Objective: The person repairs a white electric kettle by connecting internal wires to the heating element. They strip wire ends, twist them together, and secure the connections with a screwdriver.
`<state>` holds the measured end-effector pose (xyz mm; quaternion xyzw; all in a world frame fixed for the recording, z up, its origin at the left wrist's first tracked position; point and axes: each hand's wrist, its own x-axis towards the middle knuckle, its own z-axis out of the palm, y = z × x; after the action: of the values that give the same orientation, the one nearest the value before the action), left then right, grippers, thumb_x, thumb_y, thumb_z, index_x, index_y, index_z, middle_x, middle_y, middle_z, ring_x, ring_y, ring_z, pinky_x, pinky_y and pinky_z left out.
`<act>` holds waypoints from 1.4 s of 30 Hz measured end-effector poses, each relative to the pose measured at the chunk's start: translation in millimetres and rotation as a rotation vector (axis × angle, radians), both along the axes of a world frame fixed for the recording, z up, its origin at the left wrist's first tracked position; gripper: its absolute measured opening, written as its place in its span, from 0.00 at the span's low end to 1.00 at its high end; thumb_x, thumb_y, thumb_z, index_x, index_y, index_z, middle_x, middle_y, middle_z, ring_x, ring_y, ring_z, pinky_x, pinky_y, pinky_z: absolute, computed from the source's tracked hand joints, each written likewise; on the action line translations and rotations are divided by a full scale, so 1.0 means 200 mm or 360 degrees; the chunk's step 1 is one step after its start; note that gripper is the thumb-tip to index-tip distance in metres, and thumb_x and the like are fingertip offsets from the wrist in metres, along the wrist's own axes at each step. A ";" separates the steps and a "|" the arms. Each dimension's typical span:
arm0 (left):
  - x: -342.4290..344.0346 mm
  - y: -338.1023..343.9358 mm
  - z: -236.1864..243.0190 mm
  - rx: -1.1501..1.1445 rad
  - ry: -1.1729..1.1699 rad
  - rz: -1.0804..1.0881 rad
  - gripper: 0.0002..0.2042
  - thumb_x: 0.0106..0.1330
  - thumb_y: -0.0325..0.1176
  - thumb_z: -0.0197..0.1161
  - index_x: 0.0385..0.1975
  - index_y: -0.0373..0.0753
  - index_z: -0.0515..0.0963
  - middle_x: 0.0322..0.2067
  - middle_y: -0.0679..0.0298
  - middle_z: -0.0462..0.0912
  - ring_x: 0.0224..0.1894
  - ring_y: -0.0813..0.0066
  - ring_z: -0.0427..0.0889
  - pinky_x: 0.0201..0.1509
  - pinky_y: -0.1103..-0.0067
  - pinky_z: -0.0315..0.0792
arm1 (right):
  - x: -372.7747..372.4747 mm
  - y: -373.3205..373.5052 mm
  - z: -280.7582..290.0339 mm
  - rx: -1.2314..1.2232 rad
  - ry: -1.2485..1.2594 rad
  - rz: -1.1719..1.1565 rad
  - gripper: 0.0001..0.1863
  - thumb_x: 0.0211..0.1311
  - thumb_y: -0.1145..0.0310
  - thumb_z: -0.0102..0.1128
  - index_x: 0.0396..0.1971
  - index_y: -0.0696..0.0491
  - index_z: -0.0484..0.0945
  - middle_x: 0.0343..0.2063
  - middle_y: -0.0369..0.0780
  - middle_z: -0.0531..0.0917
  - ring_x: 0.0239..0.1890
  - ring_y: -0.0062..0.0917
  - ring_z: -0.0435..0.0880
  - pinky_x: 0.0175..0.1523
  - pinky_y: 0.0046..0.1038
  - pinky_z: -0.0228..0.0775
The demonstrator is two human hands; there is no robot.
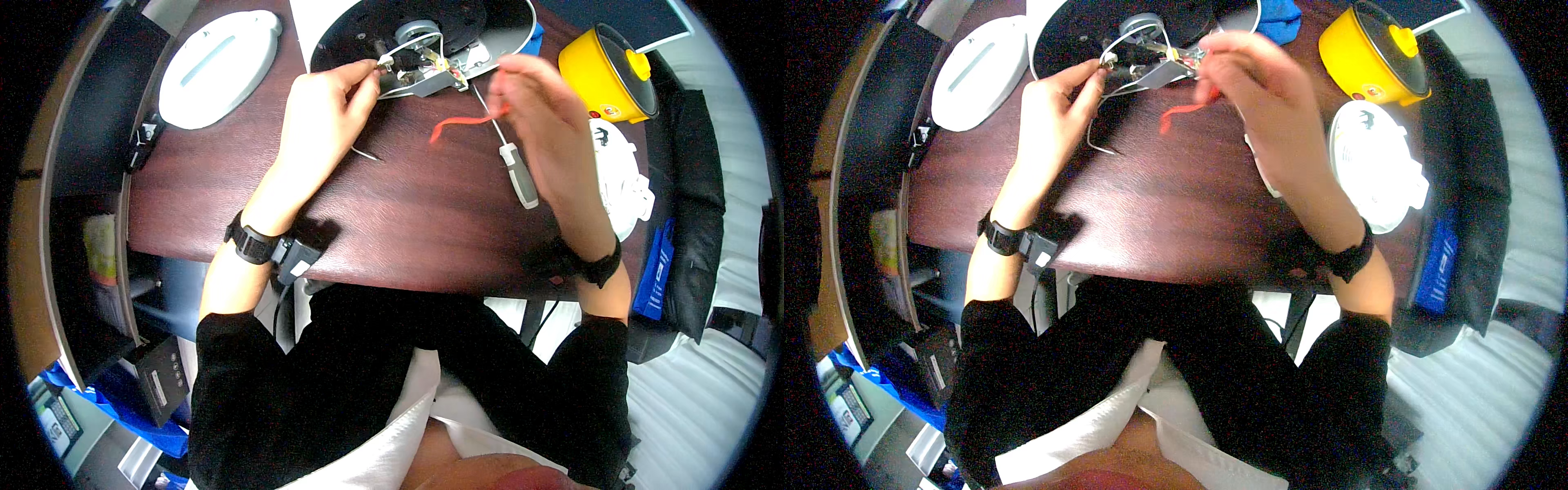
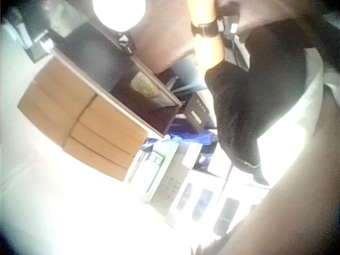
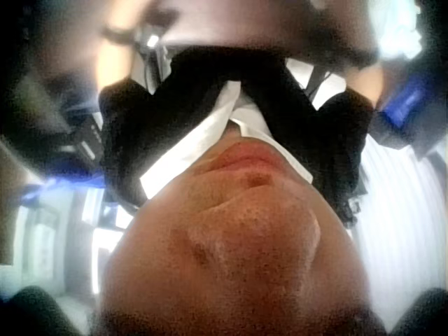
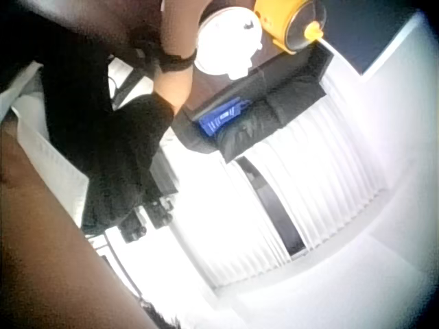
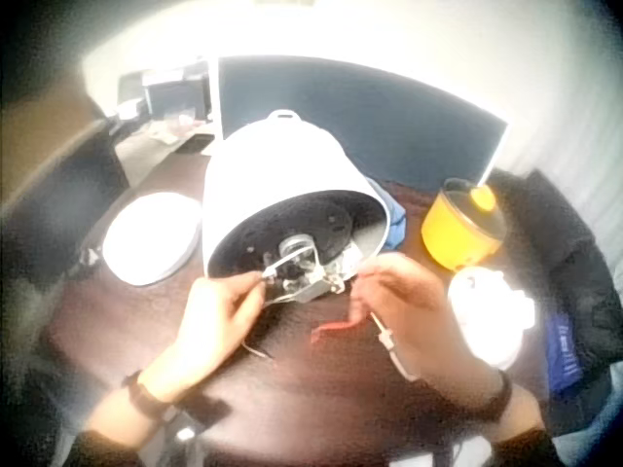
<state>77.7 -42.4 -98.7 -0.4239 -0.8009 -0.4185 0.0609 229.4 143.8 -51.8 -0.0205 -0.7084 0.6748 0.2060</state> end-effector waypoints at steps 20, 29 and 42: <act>0.01 0.01 0.00 0.0077 -0.0098 -0.0024 0.09 0.64 0.31 0.60 0.40 0.36 0.82 0.24 0.48 0.80 0.26 0.55 0.84 0.29 0.72 0.74 | -0.33 -0.15 -0.17 0.1175 0.0148 -0.0064 0.09 0.65 0.77 0.53 0.44 0.58 0.73 0.23 0.40 0.79 0.23 0.25 0.80 0.30 0.24 0.72; 0.01 0.01 0.01 0.0087 -0.0085 -0.0035 0.09 0.64 0.31 0.59 0.39 0.36 0.81 0.24 0.48 0.80 0.26 0.53 0.83 0.29 0.71 0.74 | -0.31 -0.19 -0.20 0.1358 0.0287 -0.0241 0.06 0.60 0.76 0.54 0.37 0.56 0.71 0.30 0.47 0.82 0.32 0.45 0.83 0.36 0.40 0.76; 0.02 0.01 0.04 0.0112 -0.0108 -0.0088 0.09 0.64 0.33 0.58 0.34 0.35 0.81 0.21 0.48 0.78 0.23 0.52 0.81 0.26 0.70 0.72 | -0.31 -0.22 -0.22 0.1522 0.0307 -0.0320 0.07 0.58 0.75 0.55 0.37 0.55 0.71 0.30 0.46 0.81 0.30 0.44 0.83 0.34 0.39 0.76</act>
<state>81.9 -40.7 -91.6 -0.4290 -0.7753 -0.4620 0.0368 166.7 99.6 -95.5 0.0706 -0.9108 0.2499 0.3209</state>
